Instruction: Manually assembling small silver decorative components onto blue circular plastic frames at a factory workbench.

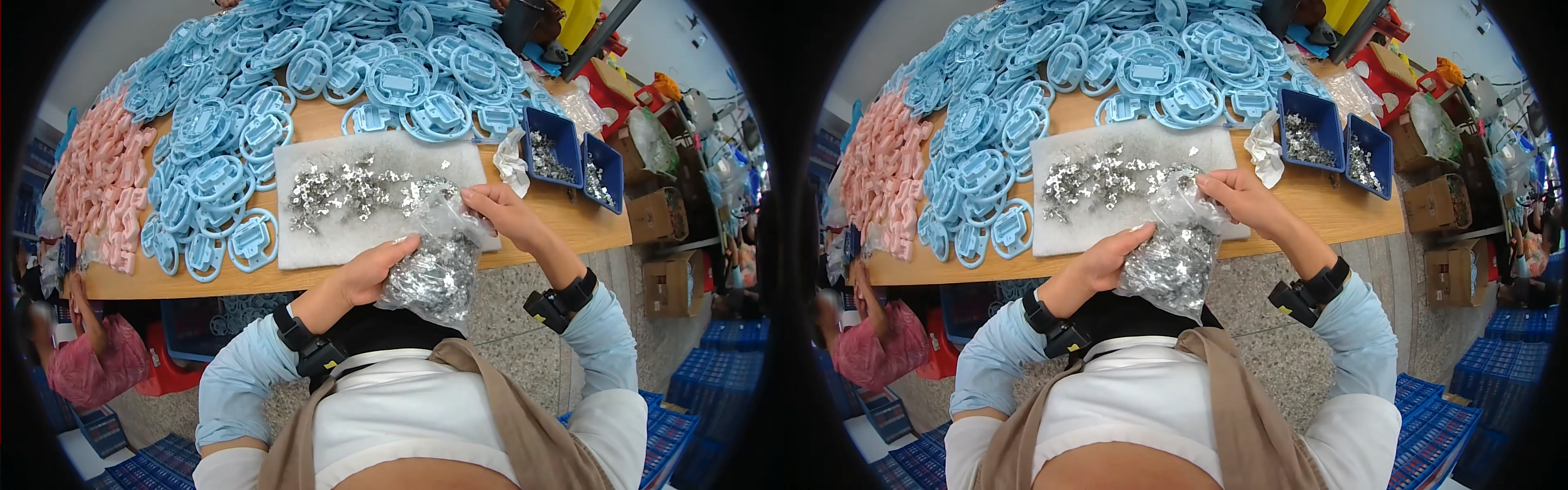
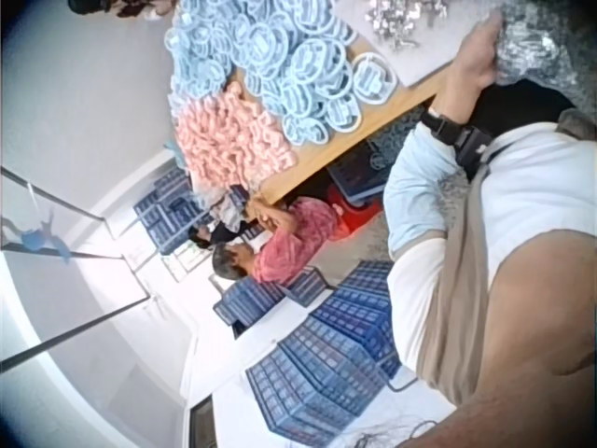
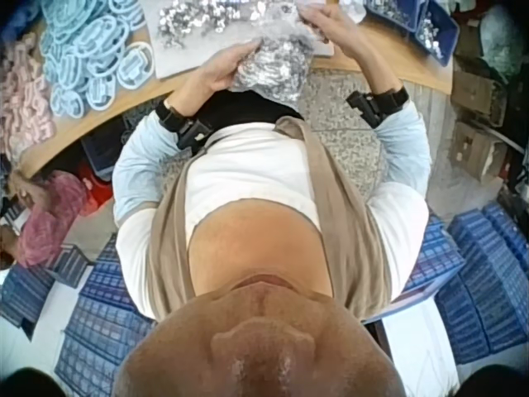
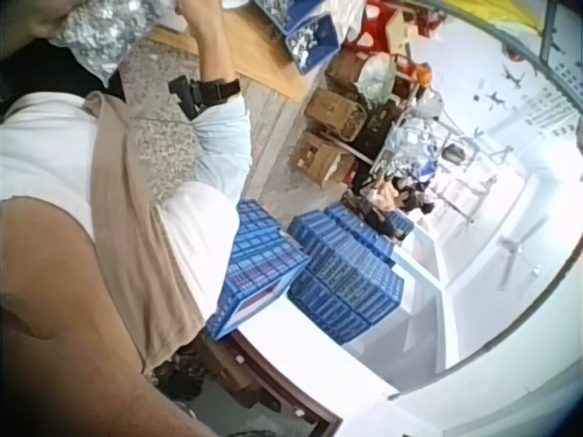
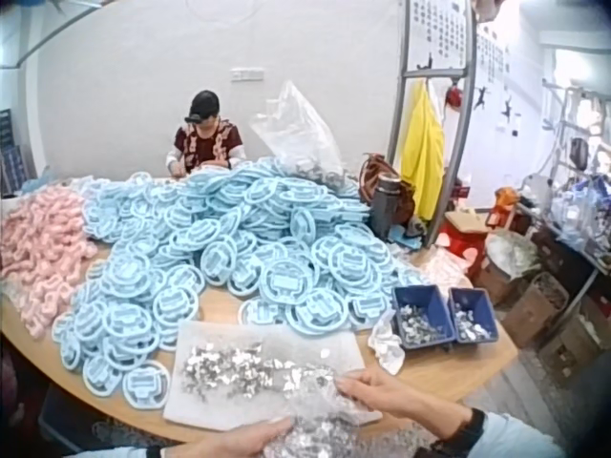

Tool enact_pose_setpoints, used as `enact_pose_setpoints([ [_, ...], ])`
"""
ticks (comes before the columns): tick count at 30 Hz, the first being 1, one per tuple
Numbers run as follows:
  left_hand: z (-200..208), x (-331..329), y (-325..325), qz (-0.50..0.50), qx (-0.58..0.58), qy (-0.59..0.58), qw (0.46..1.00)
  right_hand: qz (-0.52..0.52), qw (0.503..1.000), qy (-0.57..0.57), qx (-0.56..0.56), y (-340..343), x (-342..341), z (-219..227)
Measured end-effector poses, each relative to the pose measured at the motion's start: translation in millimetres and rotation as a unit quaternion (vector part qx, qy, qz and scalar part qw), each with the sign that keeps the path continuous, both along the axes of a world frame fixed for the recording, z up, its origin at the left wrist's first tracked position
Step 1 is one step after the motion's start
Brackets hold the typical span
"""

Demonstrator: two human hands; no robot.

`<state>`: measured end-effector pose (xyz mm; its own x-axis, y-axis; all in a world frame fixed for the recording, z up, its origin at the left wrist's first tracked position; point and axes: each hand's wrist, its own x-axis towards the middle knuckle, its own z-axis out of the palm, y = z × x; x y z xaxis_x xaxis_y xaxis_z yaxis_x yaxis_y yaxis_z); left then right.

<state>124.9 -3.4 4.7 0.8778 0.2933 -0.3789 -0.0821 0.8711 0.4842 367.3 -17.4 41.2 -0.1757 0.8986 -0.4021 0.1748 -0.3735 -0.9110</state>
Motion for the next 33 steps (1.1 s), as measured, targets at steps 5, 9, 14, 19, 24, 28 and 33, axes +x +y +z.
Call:
enact_pose_setpoints([
  [5,1.6,-2.8,1.8,-0.033,0.124,0.034,0.991,-0.006,0.998,0.003,0.068,-3.7,-17.1,17.0],
  [9,5.0,-4.9,4.5,-0.034,0.2,0.037,0.979,-0.02,0.997,0.017,0.072,-0.7,-24.0,17.8],
  [14,7.3,-8.1,9.5,-0.017,0.228,0.049,0.972,0.011,0.995,0.047,0.092,10.9,-20.4,9.6],
  [19,12.3,-12.1,20.7,-0.039,0.246,0.08,0.965,-0.003,0.996,0.035,0.077,21.6,-21.5,-3.7],
  [24,22.4,-21.7,28.7,-0.055,0.393,0.114,0.911,-0.003,0.997,0.029,0.069,19.0,-24.2,7.5],
  [28,35.3,-23.0,33.9,-0.067,0.469,0.117,0.873,0.003,0.987,0.11,0.114,17.2,-26.5,31.8],
  [33,35.9,-16.5,39.5,-0.013,0.518,0.131,0.845,0.004,0.93,-0.132,0.344,15.4,-38.4,46.4],
])
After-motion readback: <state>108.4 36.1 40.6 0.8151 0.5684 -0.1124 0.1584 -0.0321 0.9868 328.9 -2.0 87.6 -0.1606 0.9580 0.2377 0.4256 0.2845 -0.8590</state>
